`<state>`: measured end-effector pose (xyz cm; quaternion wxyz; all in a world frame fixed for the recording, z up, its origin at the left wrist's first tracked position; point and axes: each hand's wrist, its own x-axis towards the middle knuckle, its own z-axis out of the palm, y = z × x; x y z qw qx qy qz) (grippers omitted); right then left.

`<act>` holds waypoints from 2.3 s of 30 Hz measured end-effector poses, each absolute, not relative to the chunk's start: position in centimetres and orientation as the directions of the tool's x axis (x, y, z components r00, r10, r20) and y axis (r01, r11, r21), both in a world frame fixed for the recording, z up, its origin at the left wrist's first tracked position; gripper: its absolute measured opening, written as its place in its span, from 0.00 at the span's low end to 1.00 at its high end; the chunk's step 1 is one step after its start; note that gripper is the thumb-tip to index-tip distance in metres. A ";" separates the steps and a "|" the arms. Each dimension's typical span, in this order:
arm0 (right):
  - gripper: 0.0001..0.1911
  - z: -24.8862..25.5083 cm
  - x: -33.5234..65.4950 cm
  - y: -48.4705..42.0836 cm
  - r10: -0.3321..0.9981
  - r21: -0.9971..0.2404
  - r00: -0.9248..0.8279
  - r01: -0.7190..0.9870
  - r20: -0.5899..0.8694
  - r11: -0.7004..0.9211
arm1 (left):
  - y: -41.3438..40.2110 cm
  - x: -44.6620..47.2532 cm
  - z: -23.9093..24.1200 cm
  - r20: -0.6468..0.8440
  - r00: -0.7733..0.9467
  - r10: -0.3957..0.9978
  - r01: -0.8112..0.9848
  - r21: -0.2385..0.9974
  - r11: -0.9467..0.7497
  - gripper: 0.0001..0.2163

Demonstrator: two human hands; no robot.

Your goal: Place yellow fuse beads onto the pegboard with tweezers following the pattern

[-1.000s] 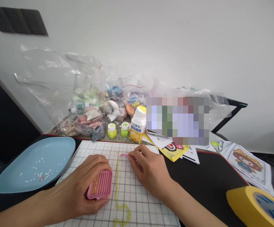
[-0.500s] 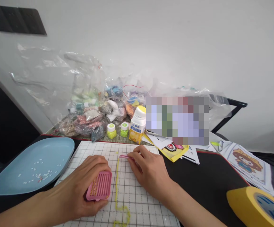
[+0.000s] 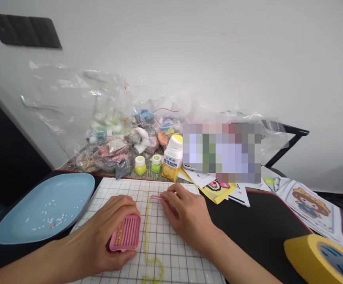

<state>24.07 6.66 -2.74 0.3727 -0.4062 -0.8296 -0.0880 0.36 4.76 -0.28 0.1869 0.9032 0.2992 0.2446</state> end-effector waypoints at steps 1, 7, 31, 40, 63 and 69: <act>0.08 -2.7 24.1 6.7 0.608 -0.157 -0.390 0.741 0.692 0.653 | 4.8 0.4 -0.3 0.329 0.702 0.632 0.451 0.481 -0.752 0.19; 0.08 -2.7 24.1 6.6 0.602 -0.164 -0.375 0.739 0.705 0.653 | 4.7 0.3 0.0 0.307 0.704 0.640 0.456 0.495 -0.739 0.19; 0.06 -1.9 23.9 6.1 0.575 -0.246 -0.291 0.692 0.765 0.678 | 5.0 -0.2 -0.3 0.227 0.636 0.737 0.502 0.603 -0.619 0.22; 0.06 -1.4 22.4 4.1 0.554 -0.250 -0.417 0.589 0.720 0.768 | 5.1 0.0 -0.4 0.239 0.652 0.719 0.499 0.579 -0.645 0.21; 0.11 -1.8 21.5 3.7 0.569 -0.216 -0.512 0.592 0.643 0.776 | 5.2 0.2 -0.8 0.290 0.656 0.696 0.474 0.560 -0.680 0.19; 0.09 -1.2 22.3 4.4 0.560 -0.285 -0.349 0.594 0.751 0.752 | 5.0 0.1 -0.5 0.277 0.649 0.709 0.492 0.558 -0.668 0.19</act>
